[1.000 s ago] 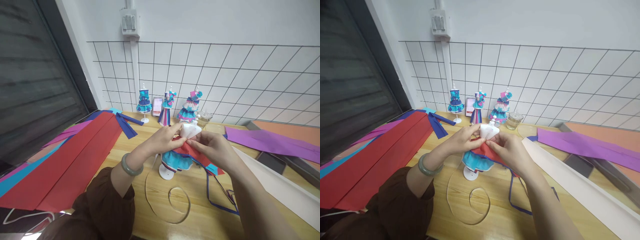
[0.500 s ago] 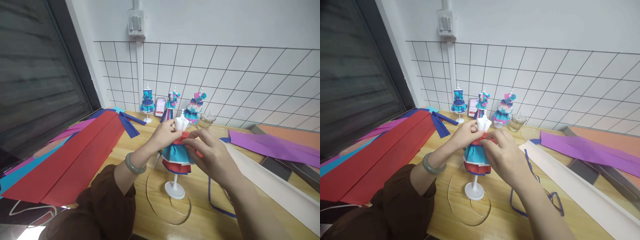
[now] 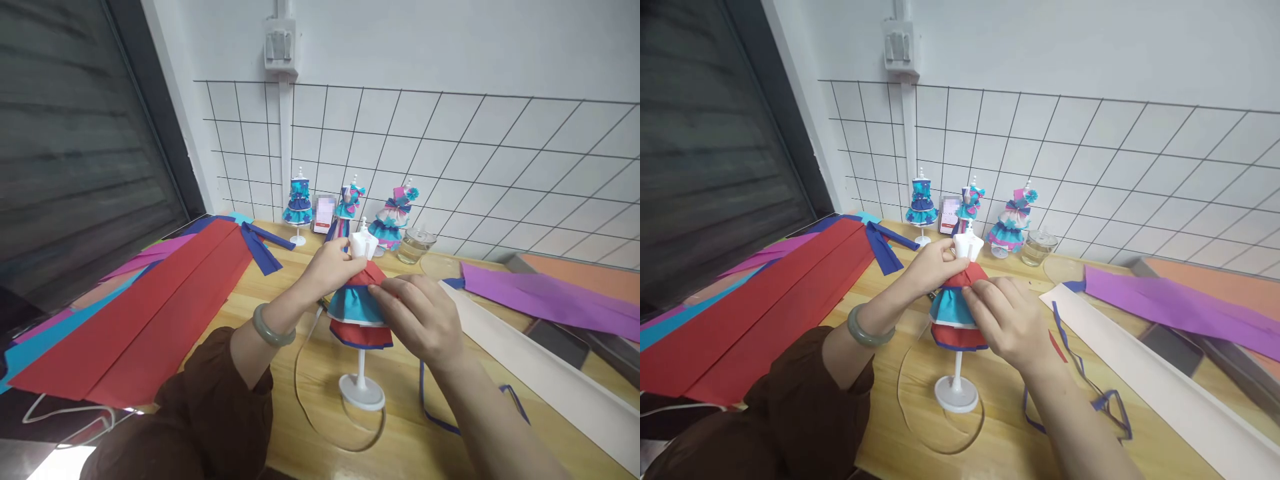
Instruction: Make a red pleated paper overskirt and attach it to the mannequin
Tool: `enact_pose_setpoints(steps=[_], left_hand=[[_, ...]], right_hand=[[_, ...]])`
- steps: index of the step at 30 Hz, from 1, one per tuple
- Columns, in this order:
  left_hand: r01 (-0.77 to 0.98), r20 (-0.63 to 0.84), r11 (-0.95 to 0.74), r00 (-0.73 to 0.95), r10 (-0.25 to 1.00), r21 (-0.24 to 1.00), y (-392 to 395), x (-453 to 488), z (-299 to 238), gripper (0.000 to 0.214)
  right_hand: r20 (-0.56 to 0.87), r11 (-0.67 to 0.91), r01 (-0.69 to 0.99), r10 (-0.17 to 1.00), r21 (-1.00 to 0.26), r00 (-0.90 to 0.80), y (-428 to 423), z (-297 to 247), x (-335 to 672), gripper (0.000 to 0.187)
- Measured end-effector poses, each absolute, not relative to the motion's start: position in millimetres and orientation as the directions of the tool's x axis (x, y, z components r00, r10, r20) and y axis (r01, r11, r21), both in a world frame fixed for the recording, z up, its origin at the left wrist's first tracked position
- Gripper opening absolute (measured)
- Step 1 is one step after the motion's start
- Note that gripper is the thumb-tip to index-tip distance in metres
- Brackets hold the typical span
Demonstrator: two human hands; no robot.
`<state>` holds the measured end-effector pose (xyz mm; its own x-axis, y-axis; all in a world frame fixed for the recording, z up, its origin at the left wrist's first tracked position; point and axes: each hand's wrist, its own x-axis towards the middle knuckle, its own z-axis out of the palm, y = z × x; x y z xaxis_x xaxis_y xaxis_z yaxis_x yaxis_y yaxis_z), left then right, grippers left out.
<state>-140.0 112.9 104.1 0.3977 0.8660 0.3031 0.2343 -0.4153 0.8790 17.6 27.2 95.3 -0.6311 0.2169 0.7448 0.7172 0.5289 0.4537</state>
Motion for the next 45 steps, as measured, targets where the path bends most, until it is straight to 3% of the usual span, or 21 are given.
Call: enact_pose_setpoints(steps=[5,9,12,15,18,20,23,27,31,37,41,45], left_hand=[[0.231,0.349,-0.455,0.384,0.855,0.86,111,-141,105,0.018],[0.2,0.4,-0.5,0.39,0.83,0.843,114,-142,104,0.023],[0.19,0.425,-0.526,0.398,0.813,0.829,117,-139,100,0.027],[0.172,0.442,-0.551,0.428,0.788,0.817,116,-133,95,0.031],[0.156,0.444,-0.57,0.476,0.759,0.807,112,-130,94,0.033],[0.177,0.45,-0.6,0.507,0.735,0.781,109,-131,96,0.031],[0.248,0.471,-0.665,0.537,0.7,0.705,105,-133,100,0.028],[0.275,0.474,-0.687,0.552,0.686,0.673,101,-134,102,0.026],[0.27,0.516,-0.718,0.54,0.665,0.642,96,-134,101,0.032],[0.336,0.626,-0.745,0.405,0.667,0.576,79,-146,91,0.032],[0.346,0.673,-0.721,0.269,0.689,0.6,61,-169,81,0.036],[0.348,0.65,-0.61,0.002,0.76,0.712,42,-207,83,0.026]], right_hand=[[0.732,0.58,0.682,0.203,0.445,-0.65,30,92,18,0.017],[0.8,0.626,0.714,0.23,0.314,-0.554,24,98,24,0.025],[0.915,0.543,0.835,0.289,0.085,-0.282,12,100,36,0.028],[0.948,0.429,0.875,0.306,-0.223,0.091,-7,92,57,0.017],[0.822,0.267,0.816,0.428,-0.513,0.376,-30,69,86,0.009],[0.73,0.127,0.785,0.479,-0.607,0.487,-49,49,107,0.013],[0.655,-0.057,0.814,0.563,-0.578,0.504,-80,22,134,0.016],[0.523,-0.13,0.829,0.72,-0.543,0.456,-111,-4,146,0.022],[0.483,-0.168,0.799,0.719,-0.577,0.5,-121,-15,131,0.027],[0.345,-0.128,0.775,0.842,-0.619,0.415,-106,-9,116,0.026],[0.298,-0.108,0.775,0.883,-0.623,0.363,-80,1,123,0.028],[0.305,0.04,0.815,0.937,-0.579,0.17,-31,18,121,0.026]])
